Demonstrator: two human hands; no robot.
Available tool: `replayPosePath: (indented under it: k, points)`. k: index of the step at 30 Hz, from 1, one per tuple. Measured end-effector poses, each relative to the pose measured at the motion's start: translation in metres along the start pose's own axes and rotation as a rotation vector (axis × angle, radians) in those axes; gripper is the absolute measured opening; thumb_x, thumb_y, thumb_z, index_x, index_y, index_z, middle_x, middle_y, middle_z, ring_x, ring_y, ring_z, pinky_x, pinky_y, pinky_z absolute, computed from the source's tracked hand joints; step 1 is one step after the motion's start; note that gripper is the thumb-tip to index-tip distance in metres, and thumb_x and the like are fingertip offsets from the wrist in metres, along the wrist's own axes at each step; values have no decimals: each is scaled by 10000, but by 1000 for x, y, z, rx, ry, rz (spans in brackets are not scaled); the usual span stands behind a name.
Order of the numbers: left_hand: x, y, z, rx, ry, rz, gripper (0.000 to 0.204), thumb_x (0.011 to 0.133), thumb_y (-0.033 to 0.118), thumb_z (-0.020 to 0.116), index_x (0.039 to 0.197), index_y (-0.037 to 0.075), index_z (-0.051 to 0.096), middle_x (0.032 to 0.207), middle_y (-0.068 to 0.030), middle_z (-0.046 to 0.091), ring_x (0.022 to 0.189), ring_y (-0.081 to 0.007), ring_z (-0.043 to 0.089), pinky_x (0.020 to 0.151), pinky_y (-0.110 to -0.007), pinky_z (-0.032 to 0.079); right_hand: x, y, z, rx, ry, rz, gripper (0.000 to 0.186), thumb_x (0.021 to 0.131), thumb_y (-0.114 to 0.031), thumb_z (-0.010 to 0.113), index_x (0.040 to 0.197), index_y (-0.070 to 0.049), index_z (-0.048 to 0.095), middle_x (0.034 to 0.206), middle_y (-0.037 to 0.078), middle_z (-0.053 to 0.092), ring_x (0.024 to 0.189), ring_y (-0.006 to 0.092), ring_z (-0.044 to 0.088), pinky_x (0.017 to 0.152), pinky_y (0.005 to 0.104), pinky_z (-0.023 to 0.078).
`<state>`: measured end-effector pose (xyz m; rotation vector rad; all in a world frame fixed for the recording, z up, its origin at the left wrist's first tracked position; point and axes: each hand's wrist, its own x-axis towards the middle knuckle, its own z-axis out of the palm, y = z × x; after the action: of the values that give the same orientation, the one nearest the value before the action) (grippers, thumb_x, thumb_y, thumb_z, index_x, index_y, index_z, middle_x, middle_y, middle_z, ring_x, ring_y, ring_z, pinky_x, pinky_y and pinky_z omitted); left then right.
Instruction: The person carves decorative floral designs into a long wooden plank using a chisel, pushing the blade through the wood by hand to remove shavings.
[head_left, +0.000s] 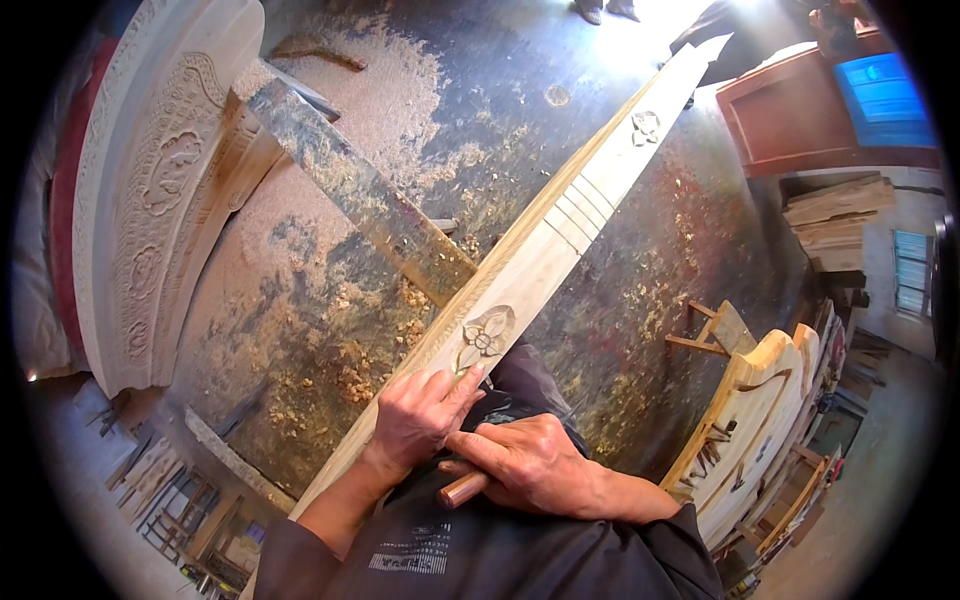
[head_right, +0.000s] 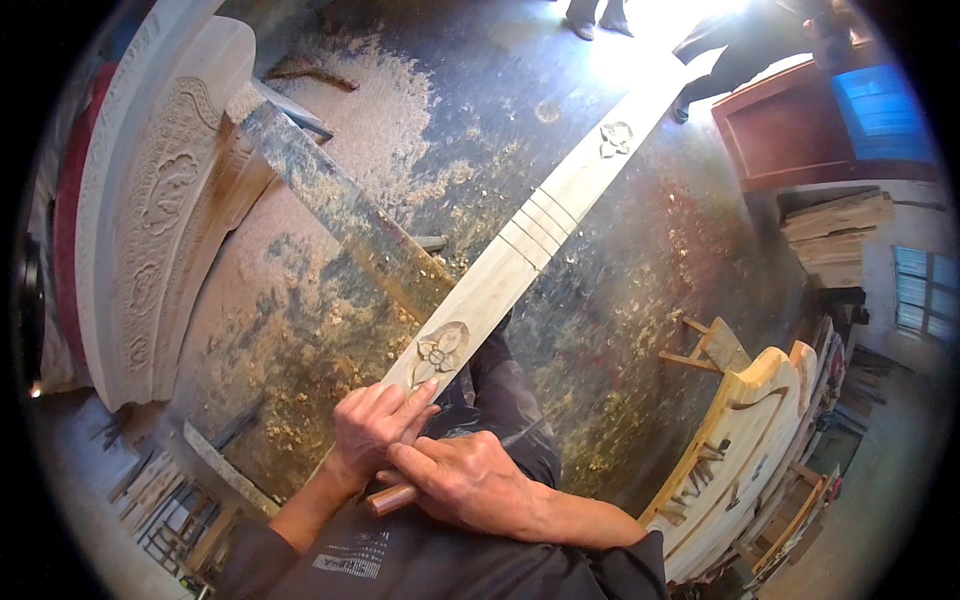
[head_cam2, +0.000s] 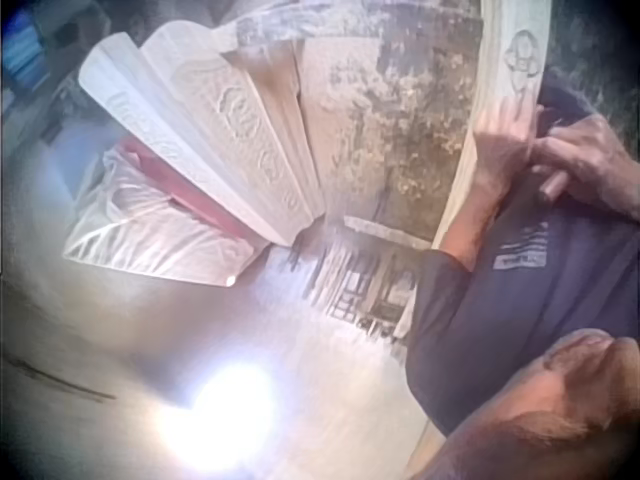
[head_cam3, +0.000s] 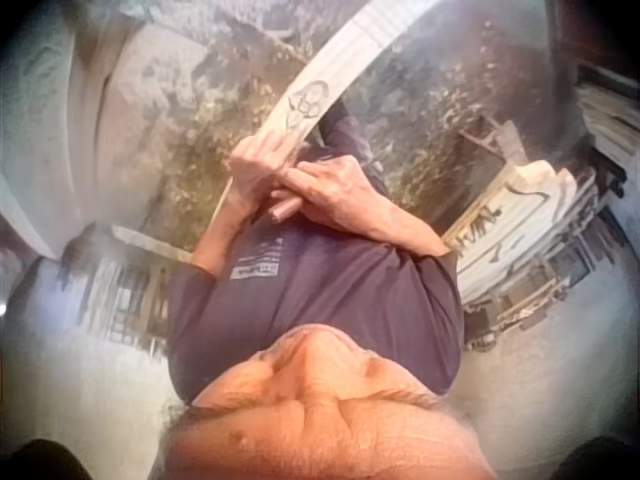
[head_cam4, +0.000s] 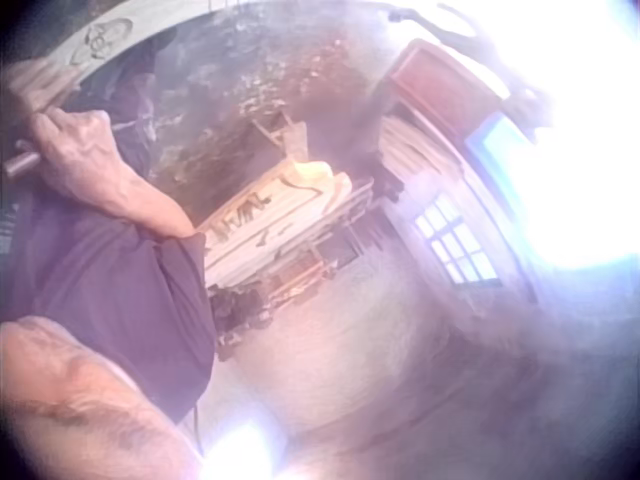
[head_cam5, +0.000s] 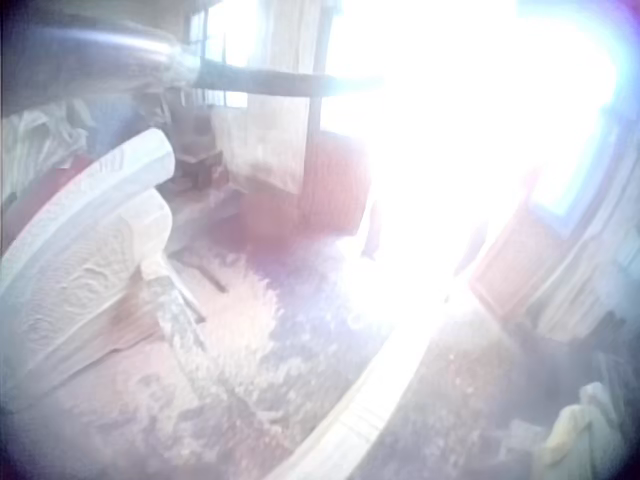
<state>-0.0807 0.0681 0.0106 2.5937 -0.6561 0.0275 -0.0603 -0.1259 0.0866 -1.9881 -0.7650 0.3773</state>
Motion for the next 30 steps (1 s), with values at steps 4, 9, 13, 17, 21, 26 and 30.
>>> replayPosePath:
  k: [4, 9, 13, 17, 21, 26, 30]
  points:
    - [-1, 1, 3, 101, -49, 59, 487, 906, 337, 766, 1341, 120, 731, 736, 0, 522, 639, -186, 569, 566, -352, 461, 0, -9, -2, -25, -7, -2, 280, 895, -253, 848, 1033, -62, 697, 677, 41, 595, 558, 241, 646, 490, 365, 499]
    - [-10, 18, 26, 213, -94, 64, 674, 861, 357, 801, 1413, -3, 660, 703, -15, 537, 575, -186, 563, 514, -357, 460, -7, -12, 2, -18, -3, -10, 291, 874, -251, 863, 1027, -64, 701, 739, 52, 667, 612, 255, 692, 518, 365, 532]
    - [-12, 31, 30, 262, -138, 0, 542, 925, 296, 716, 1373, -6, 675, 648, 4, 546, 541, -149, 593, 493, -329, 477, -15, -14, -1, -22, 22, 10, 296, 844, -239, 878, 1021, -69, 713, 762, 53, 687, 623, 252, 702, 524, 360, 544]
    - [-2, 37, 25, 59, -76, -161, 393, 915, 234, 751, 1242, 19, 712, 649, -18, 568, 539, -201, 618, 495, -357, 493, -24, -14, -2, -51, 44, 55, 303, 817, -217, 886, 1030, -68, 729, 750, 49, 678, 612, 240, 696, 517, 356, 538]
    - [-15, 26, 20, -204, 20, 36, 334, 882, 227, 815, 1153, 67, 704, 664, -43, 581, 537, -244, 610, 498, -381, 482, -33, -11, -11, -7, 121, -16, 283, 839, -222, 867, 1042, -69, 744, 721, 43, 648, 580, 236, 669, 508, 353, 523]
    - [-18, 51, 10, -234, 134, 32, 477, 910, 243, 819, 1336, 92, 667, 664, 7, 561, 540, -176, 575, 502, -349, 446, -31, 1, -11, 100, 133, -376, 266, 892, -263, 824, 976, -35, 716, 705, 39, 576, 571, 217, 626, 507, 354, 501]
    - [-2, 61, 15, -422, 145, 139, 497, 916, 205, 806, 1364, 60, 648, 728, 3, 663, 560, -166, 609, 506, -319, 452, -29, -6, 0, 151, 63, -576, 317, 917, -307, 797, 953, -17, 674, 725, 41, 554, 574, 192, 582, 527, 323, 476]
